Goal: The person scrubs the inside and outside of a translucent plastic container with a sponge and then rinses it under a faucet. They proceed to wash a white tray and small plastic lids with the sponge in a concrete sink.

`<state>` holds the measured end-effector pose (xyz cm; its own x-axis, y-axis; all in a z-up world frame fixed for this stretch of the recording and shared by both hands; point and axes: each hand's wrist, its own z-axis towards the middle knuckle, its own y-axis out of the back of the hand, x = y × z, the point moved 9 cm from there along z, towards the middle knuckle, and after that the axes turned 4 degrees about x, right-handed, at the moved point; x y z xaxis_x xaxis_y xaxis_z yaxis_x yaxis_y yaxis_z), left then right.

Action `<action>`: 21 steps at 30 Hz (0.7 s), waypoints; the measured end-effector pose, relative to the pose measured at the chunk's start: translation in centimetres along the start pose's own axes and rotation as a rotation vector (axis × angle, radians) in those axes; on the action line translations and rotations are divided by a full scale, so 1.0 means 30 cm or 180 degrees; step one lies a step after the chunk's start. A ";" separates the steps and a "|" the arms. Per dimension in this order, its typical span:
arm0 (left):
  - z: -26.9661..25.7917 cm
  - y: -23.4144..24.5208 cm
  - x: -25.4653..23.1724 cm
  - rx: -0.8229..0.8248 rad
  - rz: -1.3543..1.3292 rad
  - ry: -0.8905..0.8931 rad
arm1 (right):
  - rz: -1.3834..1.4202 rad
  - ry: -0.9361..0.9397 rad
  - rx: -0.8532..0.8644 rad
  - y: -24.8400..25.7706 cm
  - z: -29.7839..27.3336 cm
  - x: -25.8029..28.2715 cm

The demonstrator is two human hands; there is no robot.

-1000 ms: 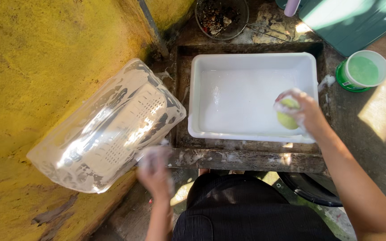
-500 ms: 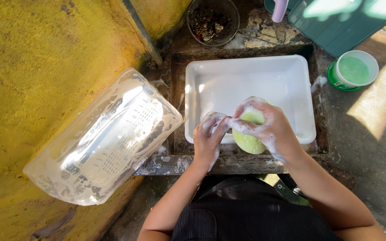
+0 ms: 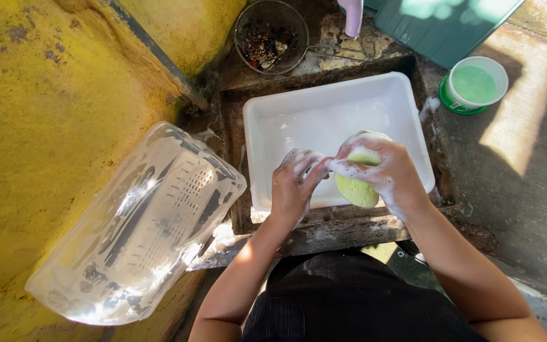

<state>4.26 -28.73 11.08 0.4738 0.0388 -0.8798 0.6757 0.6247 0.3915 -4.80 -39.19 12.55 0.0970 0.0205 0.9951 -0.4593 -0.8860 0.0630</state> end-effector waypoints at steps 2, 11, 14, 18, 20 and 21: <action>0.012 -0.019 0.009 0.0083 -0.0049 0.0044 | -0.0229 0.0187 -0.0152 0.021 -0.003 0.015; 0.053 -0.123 0.160 0.0655 -0.0401 0.0789 | 0.0130 0.0445 0.0455 0.058 0.006 -0.016; 0.119 -0.156 0.166 0.1204 -0.0778 0.1005 | 0.1284 0.0340 0.1212 0.036 0.027 -0.073; 0.370 0.065 -0.027 -0.0296 -0.0886 -0.0466 | 0.0592 0.1387 0.1135 0.072 0.060 -0.073; 0.448 0.128 -0.138 -0.0426 -0.1173 -0.0997 | 0.1789 -0.0309 0.0016 0.145 0.115 -0.261; 0.486 0.138 -0.178 -0.0442 -0.1168 -0.1020 | 0.1777 -0.0289 0.0030 0.148 0.120 -0.260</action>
<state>12.76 -37.72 21.31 0.3833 -0.4304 -0.8172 0.7591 0.6509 0.0133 -4.42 -44.94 4.80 -0.0826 -0.4919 0.8667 -0.4549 -0.7552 -0.4720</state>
